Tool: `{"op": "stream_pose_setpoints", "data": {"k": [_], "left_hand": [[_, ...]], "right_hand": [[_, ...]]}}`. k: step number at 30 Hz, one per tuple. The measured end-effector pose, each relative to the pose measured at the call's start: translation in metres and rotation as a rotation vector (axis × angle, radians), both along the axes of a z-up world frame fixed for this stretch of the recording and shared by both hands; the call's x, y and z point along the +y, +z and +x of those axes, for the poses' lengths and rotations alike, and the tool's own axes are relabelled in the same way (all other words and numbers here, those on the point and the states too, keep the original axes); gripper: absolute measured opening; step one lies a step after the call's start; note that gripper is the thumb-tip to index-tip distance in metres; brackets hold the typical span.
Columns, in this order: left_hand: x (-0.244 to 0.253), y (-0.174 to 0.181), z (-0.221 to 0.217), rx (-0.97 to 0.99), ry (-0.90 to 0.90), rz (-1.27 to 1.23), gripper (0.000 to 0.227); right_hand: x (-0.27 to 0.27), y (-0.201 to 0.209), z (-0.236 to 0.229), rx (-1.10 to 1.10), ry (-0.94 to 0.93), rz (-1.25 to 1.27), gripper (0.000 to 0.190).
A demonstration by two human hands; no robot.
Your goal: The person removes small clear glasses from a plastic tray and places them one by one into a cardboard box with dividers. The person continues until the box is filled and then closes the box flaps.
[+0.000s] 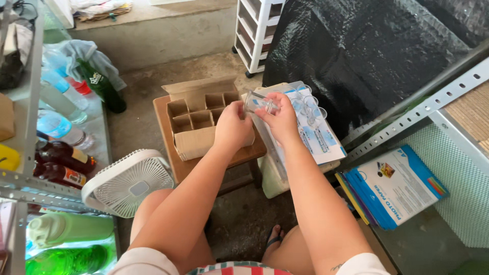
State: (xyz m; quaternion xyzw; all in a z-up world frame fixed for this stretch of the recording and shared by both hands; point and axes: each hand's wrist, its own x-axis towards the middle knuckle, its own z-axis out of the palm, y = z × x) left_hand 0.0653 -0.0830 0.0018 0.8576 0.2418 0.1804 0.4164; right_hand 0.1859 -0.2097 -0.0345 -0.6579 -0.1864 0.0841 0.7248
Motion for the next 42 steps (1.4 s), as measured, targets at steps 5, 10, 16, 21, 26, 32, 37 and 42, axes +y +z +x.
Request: {"op": "stream_pose_setpoints", "data": {"k": [5, 10, 16, 21, 26, 32, 37, 42], "left_hand": [[-0.001, -0.010, -0.013, 0.070, -0.011, 0.168, 0.052], [-0.006, -0.026, -0.016, 0.078, 0.009, 0.386, 0.061], [0.003, -0.057, -0.001, 0.014, 0.043, 0.516, 0.055], [0.008, -0.073, 0.001, -0.059, 0.078, 0.547, 0.058], [0.010, -0.082, 0.002, -0.064, 0.069, 0.564, 0.054], [0.013, -0.086, 0.004, -0.152, 0.059, 0.564, 0.046], [0.011, -0.077, -0.003, -0.188, 0.074, 0.557, 0.048], [0.008, -0.067, -0.009, -0.153, 0.063, 0.567, 0.050]], "right_hand": [[0.011, -0.005, -0.003, -0.065, -0.007, -0.076, 0.063], [0.016, 0.000, -0.010, -0.153, -0.010, -0.188, 0.067], [0.024, -0.003, -0.008, -0.176, -0.060, -0.235, 0.067], [0.034, 0.012, -0.017, -0.344, -0.068, -0.411, 0.053], [0.050, 0.006, -0.025, -0.457, -0.059, -0.485, 0.053], [0.054, -0.017, -0.020, -0.688, -0.059, -0.654, 0.051], [0.056, -0.030, -0.008, -0.711, -0.043, -0.753, 0.046], [0.060, -0.038, -0.001, -0.762, 0.011, -0.813, 0.042]]}}
